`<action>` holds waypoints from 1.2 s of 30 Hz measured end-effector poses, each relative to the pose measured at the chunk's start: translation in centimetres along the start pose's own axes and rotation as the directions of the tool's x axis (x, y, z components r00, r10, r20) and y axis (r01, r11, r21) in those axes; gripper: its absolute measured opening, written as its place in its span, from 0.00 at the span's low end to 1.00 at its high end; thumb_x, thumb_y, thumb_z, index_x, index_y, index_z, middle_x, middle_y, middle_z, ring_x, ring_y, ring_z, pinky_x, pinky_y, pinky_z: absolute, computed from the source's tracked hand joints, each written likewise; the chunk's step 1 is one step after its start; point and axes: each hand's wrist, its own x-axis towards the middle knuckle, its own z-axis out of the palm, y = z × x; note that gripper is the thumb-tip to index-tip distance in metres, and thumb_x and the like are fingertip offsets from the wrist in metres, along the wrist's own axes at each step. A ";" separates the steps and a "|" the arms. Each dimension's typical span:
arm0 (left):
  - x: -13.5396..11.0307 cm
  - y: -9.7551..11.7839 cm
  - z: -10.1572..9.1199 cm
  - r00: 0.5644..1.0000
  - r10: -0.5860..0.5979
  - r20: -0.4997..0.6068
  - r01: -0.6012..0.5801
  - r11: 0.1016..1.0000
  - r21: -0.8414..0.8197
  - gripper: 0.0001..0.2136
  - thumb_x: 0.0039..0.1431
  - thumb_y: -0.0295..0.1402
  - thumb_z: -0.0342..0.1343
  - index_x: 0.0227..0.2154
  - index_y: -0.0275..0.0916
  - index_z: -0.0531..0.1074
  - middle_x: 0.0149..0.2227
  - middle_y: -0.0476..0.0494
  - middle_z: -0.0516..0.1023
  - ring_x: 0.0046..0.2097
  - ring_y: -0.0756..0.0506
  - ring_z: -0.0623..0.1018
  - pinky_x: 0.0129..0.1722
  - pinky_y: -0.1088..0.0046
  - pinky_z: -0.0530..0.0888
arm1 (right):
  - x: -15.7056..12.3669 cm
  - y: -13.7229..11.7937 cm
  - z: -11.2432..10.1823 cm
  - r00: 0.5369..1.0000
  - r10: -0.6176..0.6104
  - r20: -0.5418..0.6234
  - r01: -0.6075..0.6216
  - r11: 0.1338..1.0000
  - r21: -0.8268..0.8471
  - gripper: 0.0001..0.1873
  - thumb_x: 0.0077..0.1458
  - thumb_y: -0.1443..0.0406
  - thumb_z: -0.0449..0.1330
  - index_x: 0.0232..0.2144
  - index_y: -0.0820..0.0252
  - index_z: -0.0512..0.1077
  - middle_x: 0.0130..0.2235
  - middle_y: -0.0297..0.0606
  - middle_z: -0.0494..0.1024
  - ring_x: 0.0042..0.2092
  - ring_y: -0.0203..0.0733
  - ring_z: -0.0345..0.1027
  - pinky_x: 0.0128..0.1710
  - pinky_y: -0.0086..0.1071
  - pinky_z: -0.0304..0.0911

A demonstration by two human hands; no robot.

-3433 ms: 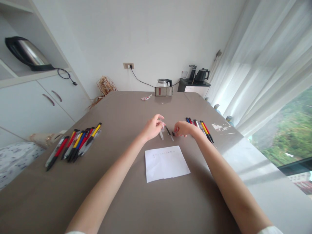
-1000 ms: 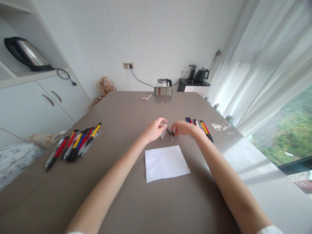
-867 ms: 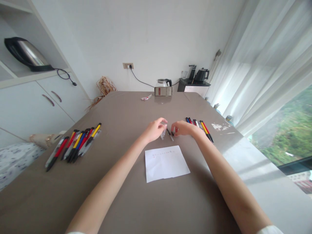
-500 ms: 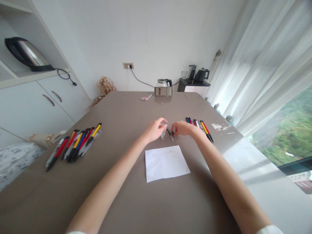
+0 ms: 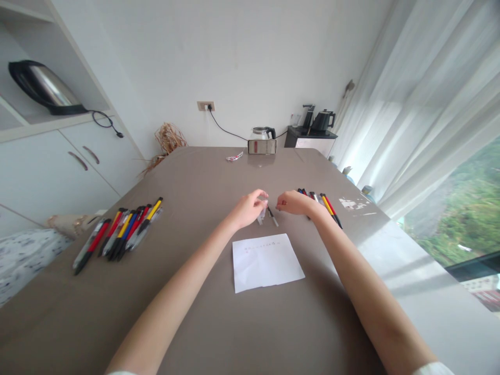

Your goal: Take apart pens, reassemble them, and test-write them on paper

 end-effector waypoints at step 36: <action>0.1 0.3 0.0 0.999 -0.013 -0.045 0.013 1.000 0.004 0.10 0.54 0.35 0.47 0.39 0.41 0.65 0.33 0.46 0.75 0.34 0.48 0.74 0.37 0.71 0.69 | -1.4 -2.2 -2.3 0.963 0.056 -0.262 0.015 0.965 0.263 0.17 0.52 0.57 0.47 0.31 0.61 0.71 0.30 0.39 0.75 0.29 0.35 0.66 0.28 0.25 0.55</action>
